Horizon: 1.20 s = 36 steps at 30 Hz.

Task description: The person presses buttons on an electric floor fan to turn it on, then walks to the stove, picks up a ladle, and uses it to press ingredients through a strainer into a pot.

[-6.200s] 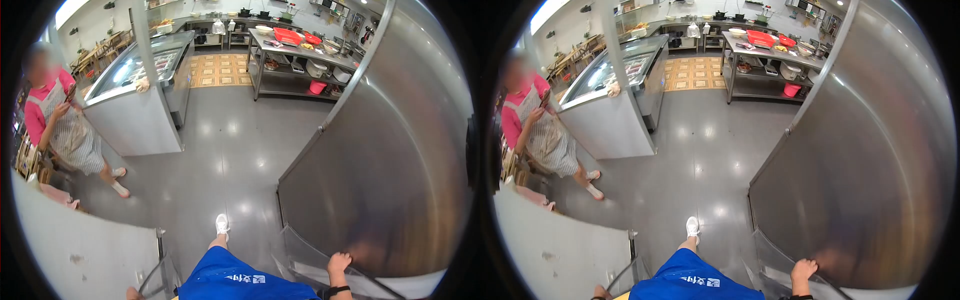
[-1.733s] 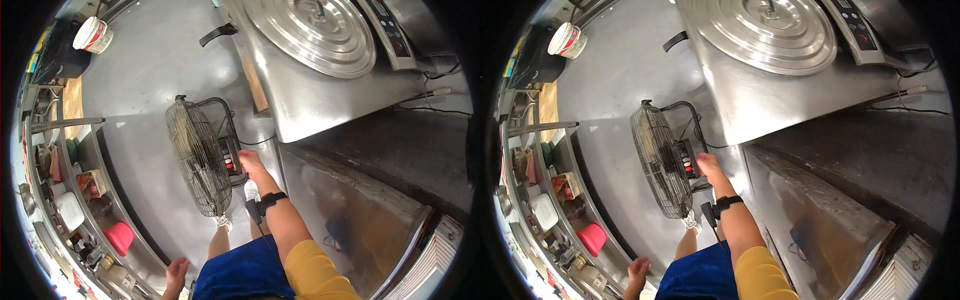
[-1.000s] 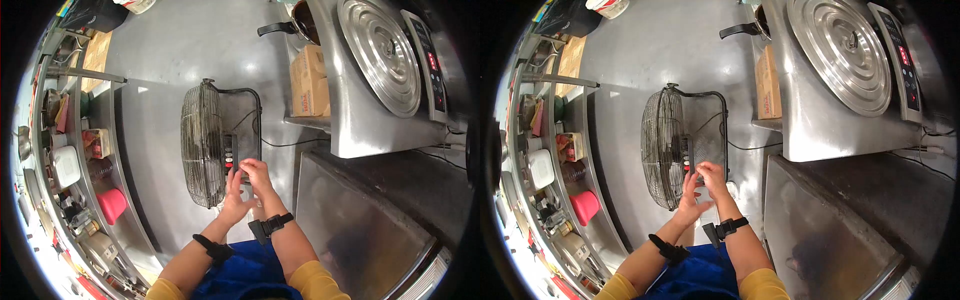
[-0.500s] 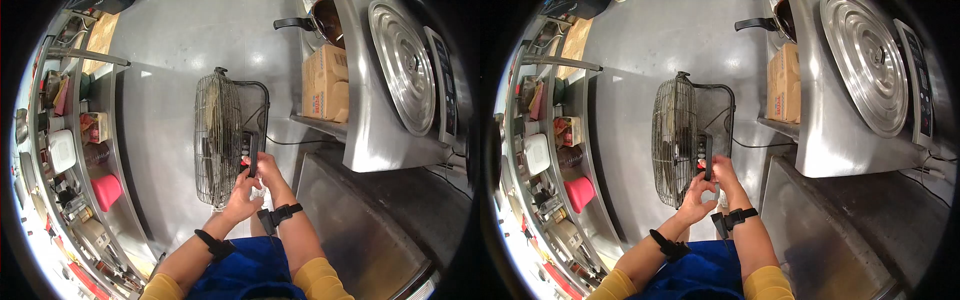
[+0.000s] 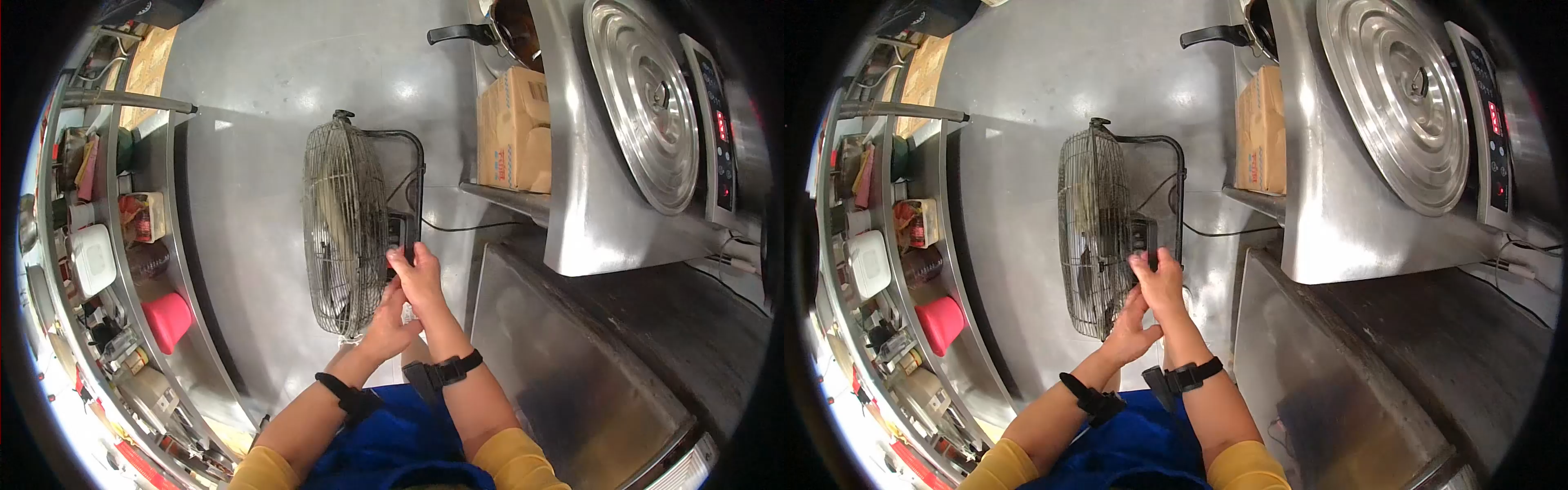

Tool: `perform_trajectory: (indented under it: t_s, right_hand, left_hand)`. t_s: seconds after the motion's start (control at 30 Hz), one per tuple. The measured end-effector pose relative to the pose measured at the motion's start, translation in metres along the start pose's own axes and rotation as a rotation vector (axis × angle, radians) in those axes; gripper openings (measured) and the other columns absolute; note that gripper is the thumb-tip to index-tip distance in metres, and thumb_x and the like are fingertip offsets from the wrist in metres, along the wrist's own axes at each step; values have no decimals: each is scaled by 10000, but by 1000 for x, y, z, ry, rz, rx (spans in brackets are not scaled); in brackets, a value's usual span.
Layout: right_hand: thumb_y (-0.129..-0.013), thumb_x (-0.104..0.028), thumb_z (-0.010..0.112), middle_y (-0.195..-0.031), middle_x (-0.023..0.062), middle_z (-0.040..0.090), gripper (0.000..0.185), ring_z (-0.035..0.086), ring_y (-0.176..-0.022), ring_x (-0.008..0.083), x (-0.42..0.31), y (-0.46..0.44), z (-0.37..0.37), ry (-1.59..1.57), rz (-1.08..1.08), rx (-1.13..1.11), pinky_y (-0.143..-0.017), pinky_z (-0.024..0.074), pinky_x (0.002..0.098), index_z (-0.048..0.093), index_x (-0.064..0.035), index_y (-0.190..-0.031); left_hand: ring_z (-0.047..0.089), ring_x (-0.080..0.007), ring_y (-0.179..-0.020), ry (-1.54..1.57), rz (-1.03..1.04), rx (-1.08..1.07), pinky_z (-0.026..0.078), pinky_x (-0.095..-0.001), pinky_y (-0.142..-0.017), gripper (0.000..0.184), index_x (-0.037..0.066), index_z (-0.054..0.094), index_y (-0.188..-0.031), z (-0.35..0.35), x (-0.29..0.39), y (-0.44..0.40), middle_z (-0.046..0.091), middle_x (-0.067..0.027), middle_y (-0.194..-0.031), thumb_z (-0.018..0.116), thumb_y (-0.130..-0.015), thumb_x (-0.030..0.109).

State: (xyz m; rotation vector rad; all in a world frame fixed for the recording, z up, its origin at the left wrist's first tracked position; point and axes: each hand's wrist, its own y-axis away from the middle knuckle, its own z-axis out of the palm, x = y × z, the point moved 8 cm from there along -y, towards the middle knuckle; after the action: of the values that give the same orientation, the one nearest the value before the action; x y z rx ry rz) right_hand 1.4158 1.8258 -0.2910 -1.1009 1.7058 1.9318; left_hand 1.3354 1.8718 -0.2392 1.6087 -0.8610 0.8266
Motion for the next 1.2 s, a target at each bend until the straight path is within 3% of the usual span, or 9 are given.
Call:
perform_trajectory:
  t_s: [0.07,0.23,0.37,0.5,0.57,0.7,0.87,0.97,1.2]
  right_hand:
    - [-842,-201,596,-674,30,556,185,537,-557,106,11,-6,-2,-119,53,32,-469,447,253,526,-44,-774]
    - [-876,-150,541,-610,-14,499,137,435,-460,68,16,-6,-12,-171,37,159,-388,363,228,503,-73,-768]
    - [-895,-148,522,-580,-41,471,126,368,-420,52,16,-10,-19,-192,5,207,-370,277,228,514,-80,-789]
    - [-882,-121,536,-611,-46,432,121,410,-509,65,21,-10,-26,-160,10,209,-444,371,238,491,-104,-771]
    - [-890,-136,527,-605,-43,421,138,394,-499,70,22,-10,-26,-153,50,318,-437,360,243,478,-104,-764]
    - [-893,-149,529,-567,-42,409,174,365,-452,64,21,-13,-23,-153,-33,269,-411,333,232,466,-113,-735]
    - [-875,-179,570,-541,-25,419,230,379,-428,78,-43,17,10,49,-12,143,-367,302,239,433,-101,-708]
    - [-875,-215,574,-542,-16,414,209,391,-422,98,-30,54,7,28,4,223,-354,291,265,436,-99,-768]
    - [-883,-217,564,-506,-13,385,265,346,-375,104,-28,58,-24,-109,2,420,-328,289,270,417,-89,-703]
  left_hand:
    - [242,-358,-1311,-15,61,-27,218,-373,-1071,638,21,369,-1287,3,9,6,331,-259,-1345,636,-710,74]
    - [479,-274,-1156,153,-144,-389,365,-334,-980,384,8,465,-1215,-16,17,94,501,-176,-1226,546,-845,67]
    - [594,-222,-974,50,-284,-267,470,-311,-845,295,28,551,-1136,-91,-35,204,612,-137,-1049,560,-848,88]
    - [614,-190,-905,68,-735,6,484,-311,-806,255,14,581,-1040,-160,-161,347,643,-119,-944,596,-810,123]
    - [618,-182,-871,-27,-769,88,489,-309,-780,258,20,590,-1008,-185,-236,418,649,-113,-922,596,-778,137]
    - [631,-200,-806,44,-1027,225,499,-300,-733,264,2,595,-992,-194,-261,494,651,-124,-879,587,-763,131]
    - [638,-203,-758,527,-1137,353,520,-308,-677,252,-6,576,-1016,-149,-262,484,649,-115,-856,583,-788,102]
    - [634,-196,-769,701,-1014,429,509,-301,-681,264,1,564,-1035,-140,-250,467,646,-107,-869,580,-788,94]
    - [629,-193,-779,679,-943,457,496,-291,-676,285,1,544,-1065,-150,-241,470,639,-111,-881,563,-791,77]
